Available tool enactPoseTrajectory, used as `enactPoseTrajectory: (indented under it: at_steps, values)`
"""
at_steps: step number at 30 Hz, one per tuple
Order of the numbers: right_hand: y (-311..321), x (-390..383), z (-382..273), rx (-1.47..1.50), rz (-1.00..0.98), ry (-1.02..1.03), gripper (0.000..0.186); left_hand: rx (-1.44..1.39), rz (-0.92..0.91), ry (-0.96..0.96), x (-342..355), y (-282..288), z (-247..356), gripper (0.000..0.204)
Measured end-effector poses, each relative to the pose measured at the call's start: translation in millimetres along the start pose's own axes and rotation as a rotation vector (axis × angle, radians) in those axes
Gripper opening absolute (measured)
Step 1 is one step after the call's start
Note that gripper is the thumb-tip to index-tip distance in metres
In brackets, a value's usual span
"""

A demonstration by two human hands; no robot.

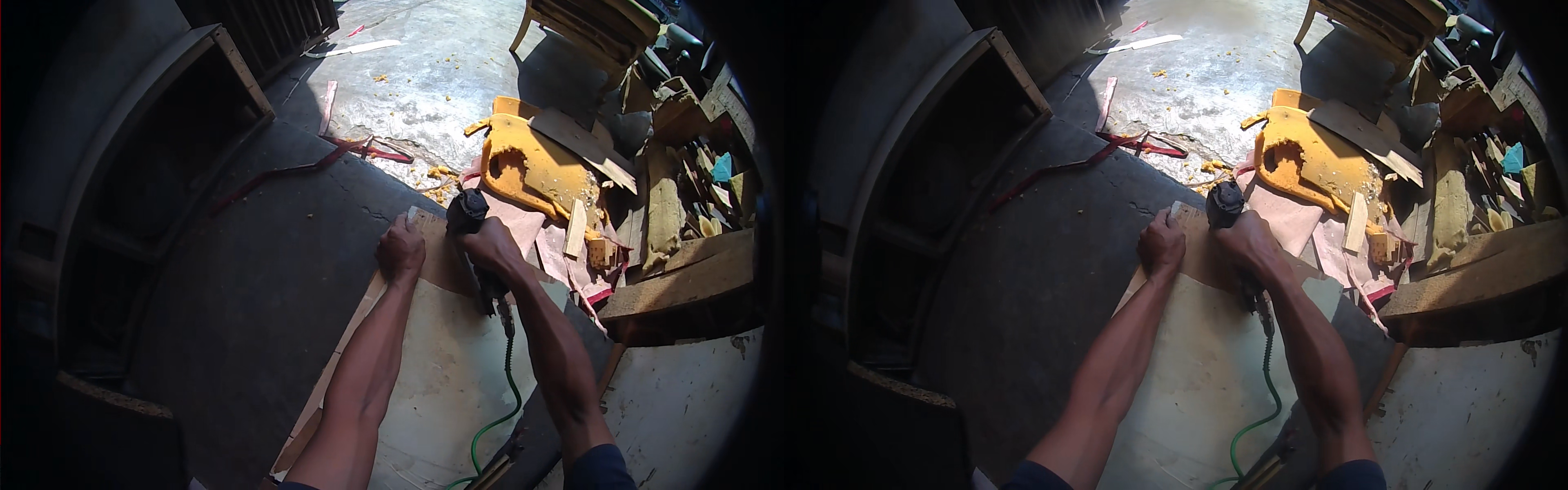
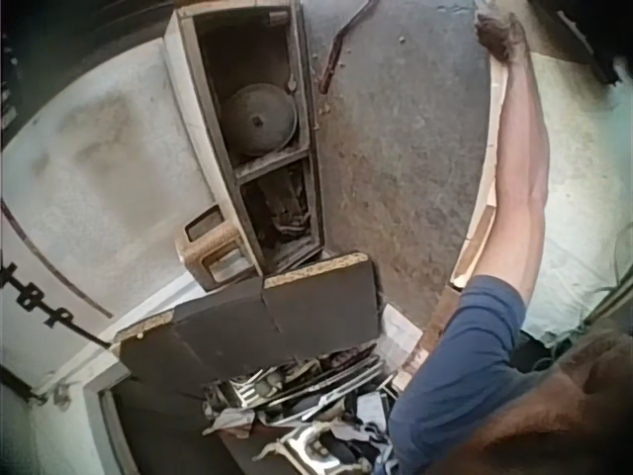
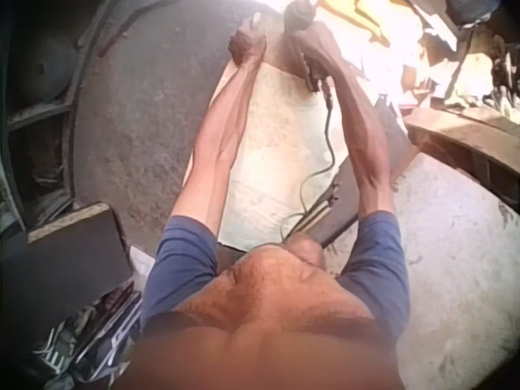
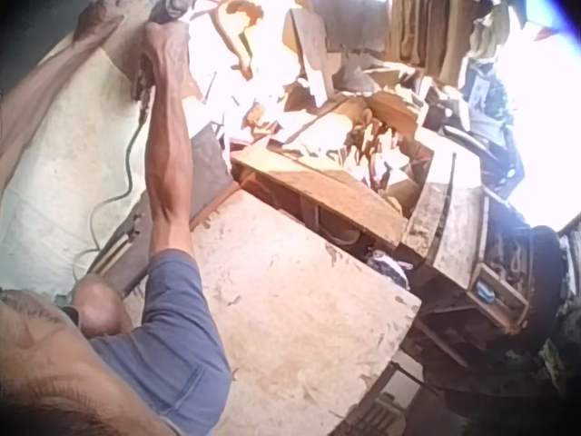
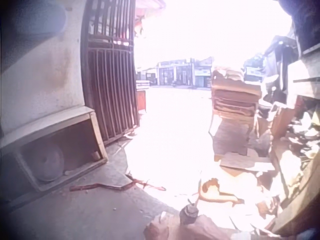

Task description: The person staples fabric onto a wooden panel using a pneumatic staple gun, moving the tool along the edges and flipping the panel to reach different sides.

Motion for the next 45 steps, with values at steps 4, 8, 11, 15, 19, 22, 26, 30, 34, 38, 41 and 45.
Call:
enactPoseTrajectory:
  at_steps: [4,8,11,15,19,22,26,30,34,38,41,45]
  values:
    - [4,-2,-2,-0.034,0.023,-0.007,0.047,-0.012,-0.008,0.005,-2,-1,1,0.033]
    - [11,-6,10,0.02,0.006,-0.104,0.046,0.017,-0.015,-0.026,-2,-2,6,0.034]
    - [30,-24,17,-0.011,0.051,-0.102,0.042,0.039,-0.028,-0.007,-1,2,3,0.034]
    - [49,-32,52,0.062,0.071,-0.041,0.05,0.036,-0.002,0.011,1,2,0,0.034]
    - [51,-34,64,0.031,0.063,-0.113,0.047,0.033,0.017,0.011,2,0,3,0.034]
    - [58,-38,68,-0.006,0.086,-0.183,0.045,0.054,0.004,0.001,2,-2,3,0.033]
    - [80,-60,82,0.043,0.111,-0.171,0.05,0.052,0.035,0.015,0,-4,2,0.033]
    - [94,-73,98,0.104,0.15,-0.148,0.045,0.063,0.036,0.01,-1,-5,5,0.033]
    - [95,-74,89,0.064,0.168,-0.168,0.044,-0.009,0.029,-0.014,10,-5,-4,0.034]
    - [90,-62,91,0.063,0.18,-0.136,0.043,-0.102,0.067,-0.159,8,27,-43,0.035]
    - [110,-64,118,0.081,0.237,-0.118,0.038,-0.027,0.009,-0.127,-73,69,-76,0.035]
    - [104,-67,105,0.215,0.161,-0.112,0.025,-0.114,-0.024,0.11,-156,112,-194,0.032]
Point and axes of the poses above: each hand's wrist, its own x-axis towards the middle knuckle, its own y-axis out of the back of the hand, z = x × y, the point moved 10 cm from there along x, towards the middle knuckle, and after that the axes turned 13 degrees about x, right-handed, at the moved point
